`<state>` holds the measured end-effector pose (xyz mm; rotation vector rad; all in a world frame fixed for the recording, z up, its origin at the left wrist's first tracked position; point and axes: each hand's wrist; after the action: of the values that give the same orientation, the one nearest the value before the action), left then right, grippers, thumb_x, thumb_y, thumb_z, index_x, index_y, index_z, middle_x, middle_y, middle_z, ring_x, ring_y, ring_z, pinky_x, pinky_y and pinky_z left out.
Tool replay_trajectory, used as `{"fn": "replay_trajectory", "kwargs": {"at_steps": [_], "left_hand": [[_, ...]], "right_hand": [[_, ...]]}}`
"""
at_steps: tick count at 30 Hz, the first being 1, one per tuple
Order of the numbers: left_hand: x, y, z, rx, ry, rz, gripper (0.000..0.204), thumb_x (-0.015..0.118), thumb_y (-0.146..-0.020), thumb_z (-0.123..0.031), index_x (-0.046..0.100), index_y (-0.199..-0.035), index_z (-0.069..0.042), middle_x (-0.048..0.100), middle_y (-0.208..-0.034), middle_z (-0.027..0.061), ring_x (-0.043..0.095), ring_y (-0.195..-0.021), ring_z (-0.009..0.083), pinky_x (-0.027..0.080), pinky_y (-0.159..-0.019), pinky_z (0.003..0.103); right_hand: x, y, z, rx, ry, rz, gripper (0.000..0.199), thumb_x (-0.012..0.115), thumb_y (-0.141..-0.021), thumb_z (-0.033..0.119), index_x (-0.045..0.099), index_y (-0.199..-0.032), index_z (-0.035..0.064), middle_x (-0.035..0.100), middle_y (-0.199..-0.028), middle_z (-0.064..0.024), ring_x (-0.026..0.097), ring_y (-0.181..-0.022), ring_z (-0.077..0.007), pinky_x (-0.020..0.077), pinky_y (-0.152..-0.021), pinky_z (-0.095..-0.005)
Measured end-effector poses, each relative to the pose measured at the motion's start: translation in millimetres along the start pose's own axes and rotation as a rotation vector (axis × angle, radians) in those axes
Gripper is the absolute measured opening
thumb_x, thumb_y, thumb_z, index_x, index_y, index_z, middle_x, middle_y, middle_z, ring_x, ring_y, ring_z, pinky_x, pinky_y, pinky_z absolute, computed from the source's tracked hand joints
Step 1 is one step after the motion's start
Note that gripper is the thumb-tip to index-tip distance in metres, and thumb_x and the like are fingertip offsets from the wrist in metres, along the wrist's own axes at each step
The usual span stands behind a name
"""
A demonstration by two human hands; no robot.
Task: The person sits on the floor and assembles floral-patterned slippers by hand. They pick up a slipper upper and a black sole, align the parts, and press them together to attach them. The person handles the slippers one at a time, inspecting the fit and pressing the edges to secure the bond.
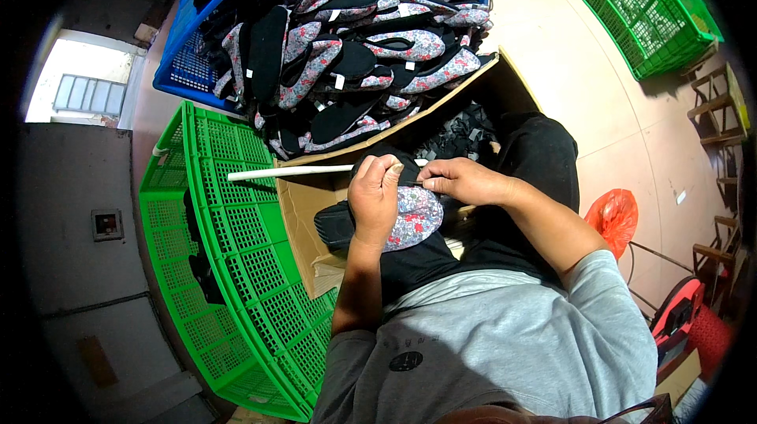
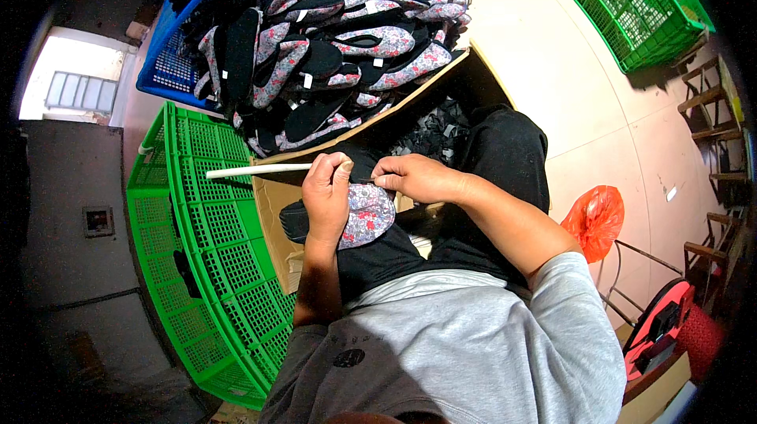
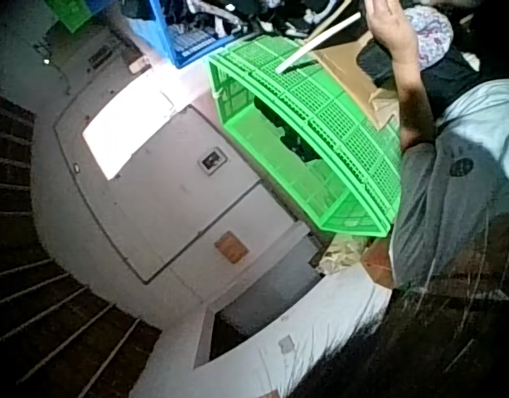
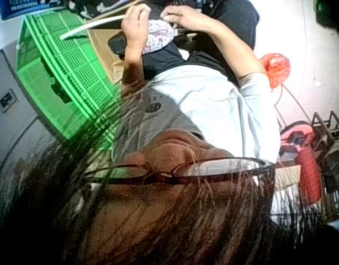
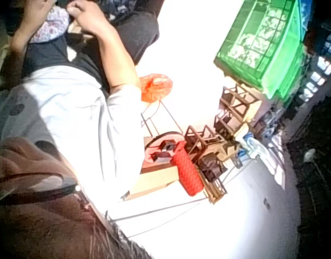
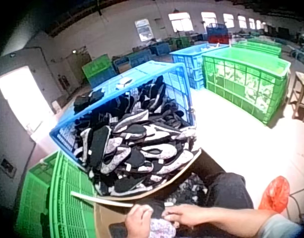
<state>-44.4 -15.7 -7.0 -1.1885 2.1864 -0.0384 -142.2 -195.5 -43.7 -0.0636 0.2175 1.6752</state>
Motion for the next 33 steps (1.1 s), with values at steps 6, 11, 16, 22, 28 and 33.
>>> {"fn": "replay_trajectory", "kwargs": {"at_steps": [6, 11, 16, 22, 28, 33], "left_hand": [[1.4, 0.1, 0.5, -0.015, 0.001, 0.007, 0.004, 0.063, -0.091, -0.002, 0.063, -0.094, 0.001, 0.056, -0.078, 0.0055, 0.052, -0.067, 0.013, 0.042, -0.061, 0.026], [1.8, -0.3, -0.1, -0.008, -0.008, 0.0, 0.004, 0.064, -0.091, -0.002, 0.063, -0.094, 0.001, 0.056, -0.078, 0.0053, 0.052, -0.067, 0.013, 0.042, -0.061, 0.026], [2.1, -0.4, -1.6, -0.015, -0.032, 0.0, 0.007, 0.066, -0.09, -0.006, 0.064, -0.094, -0.001, 0.058, -0.079, 0.0085, 0.056, -0.067, 0.0194, 0.044, -0.061, 0.03], [3.2, -0.3, -2.0, -0.024, -0.019, 0.003, 0.005, 0.065, -0.091, -0.003, 0.063, -0.092, 0.001, 0.056, -0.078, 0.0055, 0.052, -0.068, 0.0135, 0.043, -0.062, 0.027], [3.3, -0.9, -2.9, -0.047, 0.01, -0.006, 0.004, 0.064, -0.091, -0.003, 0.063, -0.093, 0.001, 0.057, -0.079, 0.0051, 0.053, -0.068, 0.0123, 0.043, -0.062, 0.026], [4.0, -0.3, -0.5, -0.097, 0.065, -0.036, 0.004, 0.065, -0.091, -0.003, 0.063, -0.092, 0.001, 0.057, -0.08, 0.0039, 0.053, -0.069, 0.0106, 0.043, -0.063, 0.024]], "right_hand": [[1.4, -0.4, -2.0, 0.003, -0.033, -0.003, 0.024, 0.059, -0.099, 0.024, 0.064, -0.108, 0.003, 0.07, -0.09, -0.0105, 0.066, -0.083, -0.0202, 0.0518, -0.077, -0.0344], [0.9, 0.3, -0.4, -0.012, -0.015, -0.008, 0.023, 0.059, -0.099, 0.024, 0.064, -0.107, 0.0031, 0.07, -0.09, -0.0101, 0.066, -0.083, -0.0198, 0.0518, -0.077, -0.0343], [-0.8, 1.4, 4.2, 0.017, -0.005, -0.001, 0.023, 0.059, -0.099, 0.024, 0.064, -0.107, 0.003, 0.07, -0.088, -0.0095, 0.066, -0.082, -0.0193, 0.0515, -0.076, -0.0341], [-1.0, 1.6, 5.0, 0.024, -0.024, 0.004, 0.023, 0.058, -0.099, 0.024, 0.064, -0.105, 0.0024, 0.069, -0.086, -0.0086, 0.065, -0.079, -0.0174, 0.051, -0.074, -0.033], [0.5, 1.6, 3.5, 0.024, -0.064, -0.013, 0.019, 0.059, -0.099, 0.02, 0.064, -0.103, 0.0019, 0.068, -0.083, -0.006, 0.064, -0.078, -0.015, 0.051, -0.073, -0.0322], [-2.3, 1.7, 6.1, 0.094, -0.184, -0.048, 0.017, 0.058, -0.099, 0.017, 0.064, -0.101, 0.0014, 0.067, -0.084, -0.0045, 0.062, -0.078, -0.0113, 0.0507, -0.072, -0.029]]}}
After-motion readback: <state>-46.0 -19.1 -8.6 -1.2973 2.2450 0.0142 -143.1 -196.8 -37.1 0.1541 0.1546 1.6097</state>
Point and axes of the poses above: each hand's wrist, its own y-axis away from the middle knuckle, its own x-axis out of the palm, z = x × y
